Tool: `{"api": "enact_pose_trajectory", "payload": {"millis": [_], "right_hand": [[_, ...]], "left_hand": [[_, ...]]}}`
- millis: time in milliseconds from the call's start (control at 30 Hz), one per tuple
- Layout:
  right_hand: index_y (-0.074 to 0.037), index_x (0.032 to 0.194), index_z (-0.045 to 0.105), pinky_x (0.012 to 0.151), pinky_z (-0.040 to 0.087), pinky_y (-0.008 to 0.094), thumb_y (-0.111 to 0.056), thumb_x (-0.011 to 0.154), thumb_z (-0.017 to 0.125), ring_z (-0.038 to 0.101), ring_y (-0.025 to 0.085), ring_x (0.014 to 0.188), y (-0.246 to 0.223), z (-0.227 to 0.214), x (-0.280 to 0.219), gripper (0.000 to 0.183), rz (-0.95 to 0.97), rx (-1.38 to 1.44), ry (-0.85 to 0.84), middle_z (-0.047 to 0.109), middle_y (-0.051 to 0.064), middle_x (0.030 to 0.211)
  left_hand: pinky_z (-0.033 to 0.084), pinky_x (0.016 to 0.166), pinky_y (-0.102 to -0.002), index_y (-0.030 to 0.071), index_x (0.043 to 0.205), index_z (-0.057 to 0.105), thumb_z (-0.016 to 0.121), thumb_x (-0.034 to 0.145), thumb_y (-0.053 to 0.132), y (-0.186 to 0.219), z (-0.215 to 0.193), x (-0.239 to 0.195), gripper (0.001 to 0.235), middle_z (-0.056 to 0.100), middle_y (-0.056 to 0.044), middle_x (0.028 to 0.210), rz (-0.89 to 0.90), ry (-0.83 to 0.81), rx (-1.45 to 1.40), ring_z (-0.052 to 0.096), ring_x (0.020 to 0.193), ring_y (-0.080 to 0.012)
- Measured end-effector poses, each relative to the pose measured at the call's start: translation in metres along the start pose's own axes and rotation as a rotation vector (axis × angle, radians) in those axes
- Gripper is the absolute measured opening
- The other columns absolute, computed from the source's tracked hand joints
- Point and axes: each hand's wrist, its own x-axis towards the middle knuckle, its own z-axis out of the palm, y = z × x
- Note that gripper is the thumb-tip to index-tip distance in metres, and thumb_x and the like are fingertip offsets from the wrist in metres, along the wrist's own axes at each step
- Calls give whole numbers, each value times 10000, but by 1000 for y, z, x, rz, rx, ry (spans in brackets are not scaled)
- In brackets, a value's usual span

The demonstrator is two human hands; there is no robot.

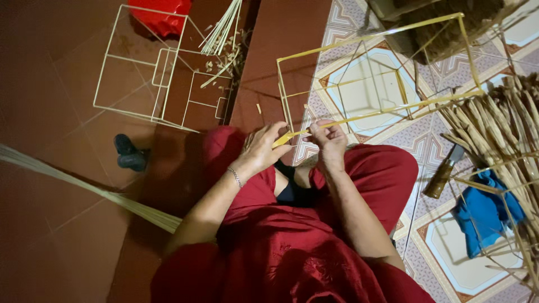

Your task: The person sits on the floor and assembles a rectangular bamboo frame by wrapping and securing thin bamboo strips around the corners. They use scissors to trim excess material and continue reinforcing the joints.

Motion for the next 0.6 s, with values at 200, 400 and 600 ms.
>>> {"api": "enact_pose_trajectory", "payload": {"millis": [200, 400, 600], "right_hand": [[-23, 1128, 578, 664, 626, 348, -23, 955, 713, 683, 164, 737, 0, -4, 1, 220, -23, -11, 4, 677, 73, 861], [-22, 1145, 571, 657, 628, 352, -5, 970, 703, 676, 168, 727, 1, -1, 1, 220, -24, -35, 17, 669, 81, 852], [-44, 1156, 550, 666, 620, 338, -6, 945, 718, 674, 155, 749, -6, -1, -3, 272, -29, -10, 2, 676, 62, 853]], "left_hand": [[596, 737, -388, 74, 1201, 660, 778, 868, 277, -4, -7, -8, 407, 772, -137, 941, -132, -11, -297, 771, 835, -264], [598, 769, -341, 75, 1097, 743, 682, 956, 282, -16, -1, -8, 259, 782, -115, 968, -110, 101, -341, 783, 869, -222], [590, 763, -363, 75, 982, 769, 697, 902, 330, -30, 23, 12, 277, 776, -123, 904, -151, 36, -281, 781, 834, -259]]}}
